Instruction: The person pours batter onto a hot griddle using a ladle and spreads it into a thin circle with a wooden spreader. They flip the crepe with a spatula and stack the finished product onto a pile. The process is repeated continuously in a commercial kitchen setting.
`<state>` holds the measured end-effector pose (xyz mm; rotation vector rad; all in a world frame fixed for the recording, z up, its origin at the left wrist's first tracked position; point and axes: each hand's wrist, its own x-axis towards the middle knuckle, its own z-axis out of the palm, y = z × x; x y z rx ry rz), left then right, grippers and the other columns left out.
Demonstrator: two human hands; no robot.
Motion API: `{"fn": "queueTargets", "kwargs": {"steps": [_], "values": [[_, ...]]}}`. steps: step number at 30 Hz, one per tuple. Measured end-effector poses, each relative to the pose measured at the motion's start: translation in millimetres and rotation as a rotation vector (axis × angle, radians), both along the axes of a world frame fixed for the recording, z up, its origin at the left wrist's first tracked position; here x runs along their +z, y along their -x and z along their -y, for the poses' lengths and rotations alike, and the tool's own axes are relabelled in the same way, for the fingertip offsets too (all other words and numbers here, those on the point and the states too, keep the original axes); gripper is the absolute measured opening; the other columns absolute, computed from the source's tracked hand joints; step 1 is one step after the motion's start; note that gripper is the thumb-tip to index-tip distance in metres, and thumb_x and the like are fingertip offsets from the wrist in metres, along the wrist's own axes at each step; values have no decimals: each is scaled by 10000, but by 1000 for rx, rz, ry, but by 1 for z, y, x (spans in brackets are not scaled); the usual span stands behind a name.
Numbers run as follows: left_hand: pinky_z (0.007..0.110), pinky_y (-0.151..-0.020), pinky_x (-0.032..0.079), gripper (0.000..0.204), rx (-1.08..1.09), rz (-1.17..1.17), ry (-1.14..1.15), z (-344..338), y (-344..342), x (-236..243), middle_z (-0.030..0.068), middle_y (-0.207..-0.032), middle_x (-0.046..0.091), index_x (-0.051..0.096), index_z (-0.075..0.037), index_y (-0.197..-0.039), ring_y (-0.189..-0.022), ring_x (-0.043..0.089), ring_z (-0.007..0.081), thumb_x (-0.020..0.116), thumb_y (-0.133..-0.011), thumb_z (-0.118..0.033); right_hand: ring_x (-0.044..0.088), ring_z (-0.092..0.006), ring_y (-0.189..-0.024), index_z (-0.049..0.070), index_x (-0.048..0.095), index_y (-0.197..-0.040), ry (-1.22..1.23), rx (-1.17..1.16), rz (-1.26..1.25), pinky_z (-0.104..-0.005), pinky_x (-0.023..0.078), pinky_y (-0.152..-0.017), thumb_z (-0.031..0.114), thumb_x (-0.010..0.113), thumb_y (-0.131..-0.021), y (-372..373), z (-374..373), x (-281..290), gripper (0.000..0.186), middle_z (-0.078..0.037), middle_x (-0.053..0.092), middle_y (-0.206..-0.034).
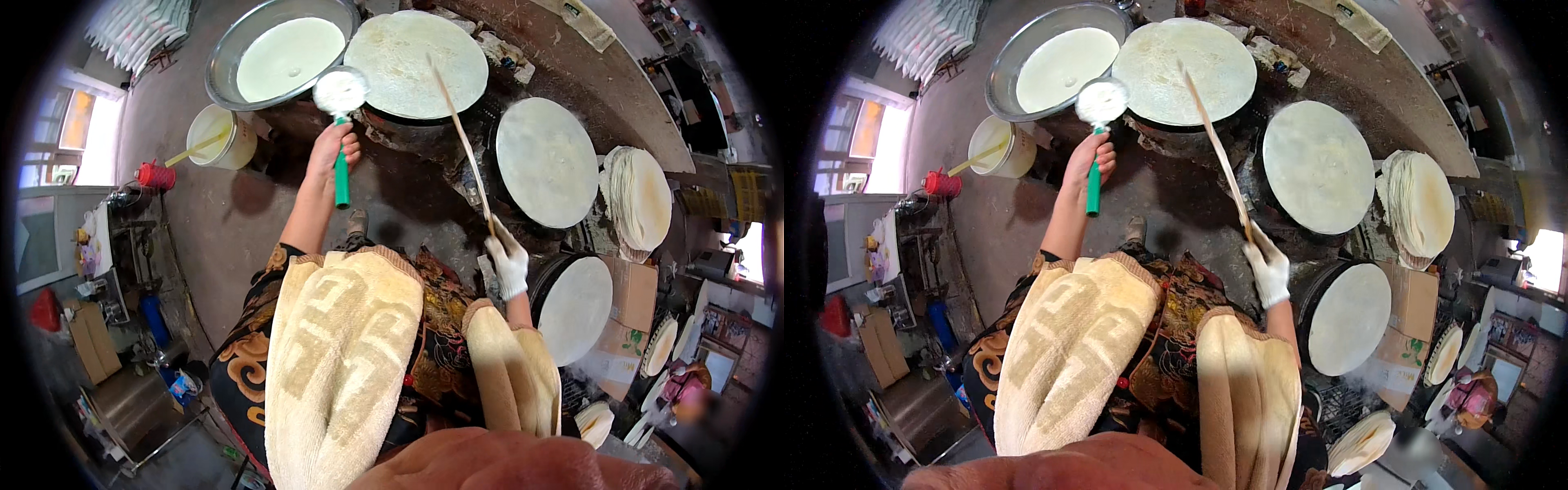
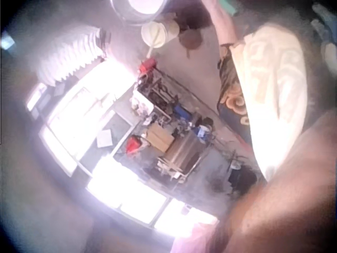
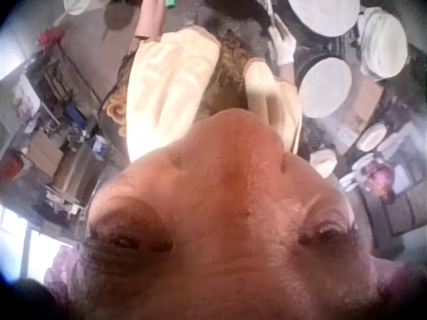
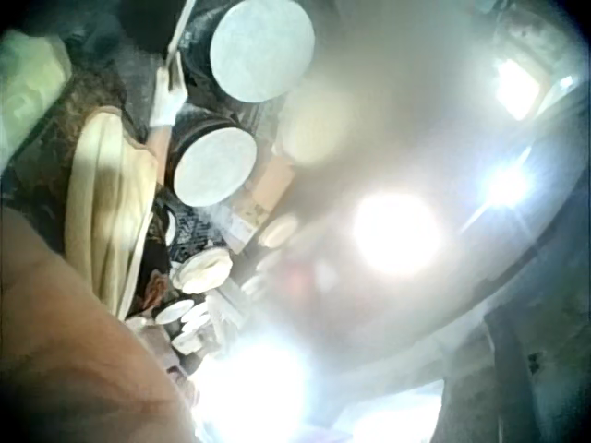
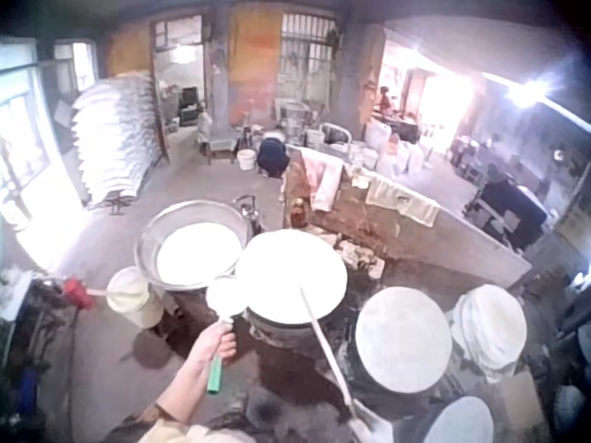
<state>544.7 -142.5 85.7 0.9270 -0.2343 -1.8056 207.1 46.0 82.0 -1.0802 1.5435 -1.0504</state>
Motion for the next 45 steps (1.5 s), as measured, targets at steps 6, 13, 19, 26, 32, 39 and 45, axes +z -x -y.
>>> {"fn": "queueTargets", "kwargs": {"steps": [6,13,19,26,32,39,45], "values": [[198,-298,275,121,-136,-48,-54,-17,-74,-12,-44,-516,336,441,-141,-900,-358,325,51,540,-941,-196,459,-10,-538,97,536,-1302,-179,221,289,-160,333,-420,224,607,-893,-165,121,16,434,41,587,-791],[204,-288,287,158,-139,184,-67,-53,-127,-24,-50,-503,372,461,-83,-799,-341,353,44,595,-871,-128,606,-201,-1039,35,580,-1218,-66,775,15,-302,450,-918,338,621,-849,-296,163,7,479,-134,645,-1116],[202,-281,288,176,139,68,-123,-87,-169,-41,-40,-513,373,424,-95,-761,-332,347,46,569,-859,-77,554,-131,-567,24,640,-1016,-596,549,308,-281,469,-495,280,519,-908,-273,207,-143,303,-82,649,-809],[204,-284,271,122,441,19,-234,-141,-180,-90,-32,-543,382,412,-88,-837,-333,332,55,526,-872,-61,552,-201,-598,36,571,-920,-1000,-281,181,-358,512,-522,213,549,-915,-193,320,-340,178,-111,570,-740],[221,-286,250,115,484,4,-270,-161,-179,-160,-27,-498,371,413,-63,-845,-317,316,72,522,-860,-96,577,-246,-1002,120,527,-1235,-935,-386,49,-367,558,-730,314,580,-914,-231,360,-345,379,-84,540,-1229],[219,-279,244,278,484,48,-293,-166,-182,-167,-24,-452,357,391,-91,-636,-298,309,73,566,-839,-163,611,-205,-813,147,611,-1055,-929,-731,-35,-346,550,-598,292,711,-816,-224,383,-388,296,-34,617,-1066],[217,-281,247,303,532,68,-294,-160,-181,-165,-24,-428,345,376,-96,-625,-291,302,74,574,-837,-184,600,-205,-794,160,616,-1033,-869,-780,76,-367,538,-617,287,704,-820,-215,389,-404,263,-27,620,-1030]]}}
